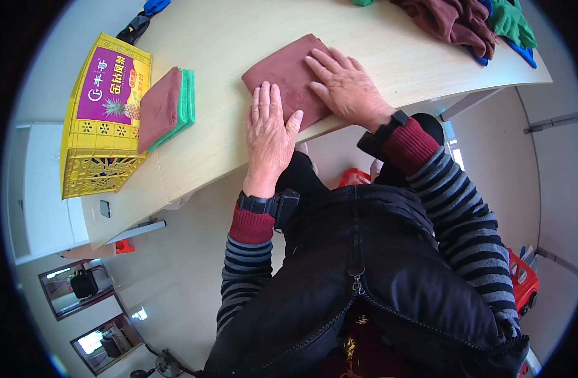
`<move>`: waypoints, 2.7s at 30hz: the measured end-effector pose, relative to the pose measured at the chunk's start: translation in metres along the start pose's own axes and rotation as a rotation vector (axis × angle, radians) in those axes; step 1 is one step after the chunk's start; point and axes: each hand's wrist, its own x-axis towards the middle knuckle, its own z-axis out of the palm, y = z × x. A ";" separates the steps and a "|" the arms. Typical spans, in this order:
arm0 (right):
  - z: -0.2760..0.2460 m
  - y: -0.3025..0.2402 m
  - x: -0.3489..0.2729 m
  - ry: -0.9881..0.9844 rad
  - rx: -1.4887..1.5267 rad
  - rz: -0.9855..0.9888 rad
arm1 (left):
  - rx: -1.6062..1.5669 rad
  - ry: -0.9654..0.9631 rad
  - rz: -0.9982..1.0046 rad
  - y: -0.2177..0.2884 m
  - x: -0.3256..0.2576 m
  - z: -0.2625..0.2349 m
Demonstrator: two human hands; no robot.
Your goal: The person folds a brown cloth into a square on a table, smoothing it flat after each fold, and places it on a stack. They then pick up another cloth from a pile, unfold it, and repeat the folding process.
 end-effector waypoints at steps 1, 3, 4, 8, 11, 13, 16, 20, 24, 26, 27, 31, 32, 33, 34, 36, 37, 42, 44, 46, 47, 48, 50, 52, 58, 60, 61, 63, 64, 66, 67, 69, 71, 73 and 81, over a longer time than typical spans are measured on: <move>-0.004 0.006 -0.002 0.008 -0.007 -0.006 | 0.012 -0.006 -0.005 -0.001 -0.002 -0.002; -0.019 0.019 -0.006 -0.078 -0.035 0.127 | 0.032 -0.013 -0.015 -0.002 -0.003 -0.003; -0.024 0.021 -0.006 -0.120 -0.048 0.193 | 0.032 0.002 -0.014 -0.003 -0.005 -0.003; -0.052 -0.014 0.015 -0.090 -0.304 -0.035 | 0.047 -0.013 -0.024 -0.003 -0.009 -0.006; -0.026 -0.041 0.026 -0.045 0.238 -0.035 | 0.031 -0.082 -0.029 0.009 -0.003 -0.011; -0.009 -0.058 0.022 -0.037 0.158 -0.245 | 0.037 -0.085 -0.020 0.006 -0.005 -0.013; -0.007 -0.048 0.026 -0.016 0.138 -0.231 | 0.043 -0.084 -0.025 0.000 -0.012 -0.018; -0.007 -0.022 0.022 -0.017 0.051 -0.166 | 0.095 -0.093 -0.014 0.001 -0.009 -0.016; -0.012 0.003 0.014 -0.047 0.076 -0.038 | 0.111 -0.080 0.004 0.005 -0.009 -0.018; -0.021 0.008 0.012 -0.056 0.105 0.011 | 0.111 -0.090 -0.003 0.005 -0.009 -0.022; -0.026 0.011 0.011 -0.100 0.038 0.058 | 0.111 -0.095 -0.006 0.005 -0.009 -0.024; -0.043 0.009 0.015 -0.140 -0.114 0.116 | -0.100 -0.280 -0.151 -0.010 0.006 -0.043; -0.046 0.004 0.017 -0.099 -0.127 0.082 | -0.102 -0.274 -0.154 -0.010 0.012 -0.043; -0.048 -0.002 0.018 -0.059 -0.139 0.047 | -0.097 -0.207 -0.130 -0.010 0.021 -0.042; -0.047 -0.010 0.017 -0.061 -0.141 0.041 | -0.091 -0.141 -0.107 -0.010 0.031 -0.039; -0.037 -0.031 0.011 -0.032 0.079 0.001 | -0.081 -0.071 -0.092 -0.012 0.050 -0.030; -0.033 -0.034 0.009 -0.018 0.185 -0.016 | -0.028 -0.044 -0.049 -0.013 0.060 -0.015; -0.013 -0.031 -0.001 0.080 0.107 -0.105 | 0.101 0.082 0.059 -0.024 0.072 0.017; -0.012 -0.026 0.003 0.059 0.121 -0.122 | 0.104 0.133 0.065 -0.030 0.073 0.018; -0.017 -0.016 0.008 0.046 0.109 -0.166 | 0.063 0.044 -0.014 -0.038 0.078 0.013; -0.020 -0.013 0.008 0.075 0.124 -0.136 | 0.040 0.000 -0.057 -0.039 0.076 0.010; -0.023 -0.011 0.007 0.105 0.139 -0.107 | 0.031 0.018 -0.080 -0.039 0.072 0.009; -0.031 -0.017 0.005 0.127 0.148 -0.112 | 0.119 0.057 -0.136 -0.040 0.060 0.004; -0.049 -0.034 -0.016 0.059 0.237 -0.067 | 0.162 0.090 -0.191 -0.040 0.047 -0.005; -0.045 -0.024 0.002 0.155 0.334 -0.117 | 0.155 0.007 -0.393 -0.001 0.007 -0.038; -0.049 -0.017 0.022 -0.010 0.337 -0.069 | 0.110 -0.053 -0.438 0.010 0.001 -0.045; -0.050 -0.016 0.029 -0.092 0.339 -0.045 | 0.130 -0.042 -0.440 0.015 -0.002 -0.048; -0.048 -0.021 0.033 -0.034 0.297 -0.069 | 0.169 -0.022 -0.439 0.020 -0.001 -0.049; -0.045 -0.024 0.034 0.022 0.252 -0.089 | 0.171 -0.024 -0.439 0.018 0.004 -0.046; -0.036 -0.031 0.032 0.068 0.211 -0.112 | 0.130 0.175 -0.247 0.012 0.018 -0.042; -0.024 -0.029 0.029 0.084 0.172 -0.101 | 0.104 0.271 -0.143 0.011 0.028 -0.037; -0.006 -0.027 0.025 0.116 0.093 -0.081 | 0.036 0.256 -0.072 0.009 0.050 -0.008; -0.004 -0.029 0.025 0.079 0.111 -0.066 | -0.092 0.230 0.061 0.012 0.066 0.005; -0.003 -0.028 0.025 0.012 0.147 -0.045 | -0.093 0.164 0.030 0.004 0.065 0.013; 0.000 -0.012 0.034 -0.024 0.154 0.047 | 0.003 0.048 -0.063 -0.015 0.060 0.018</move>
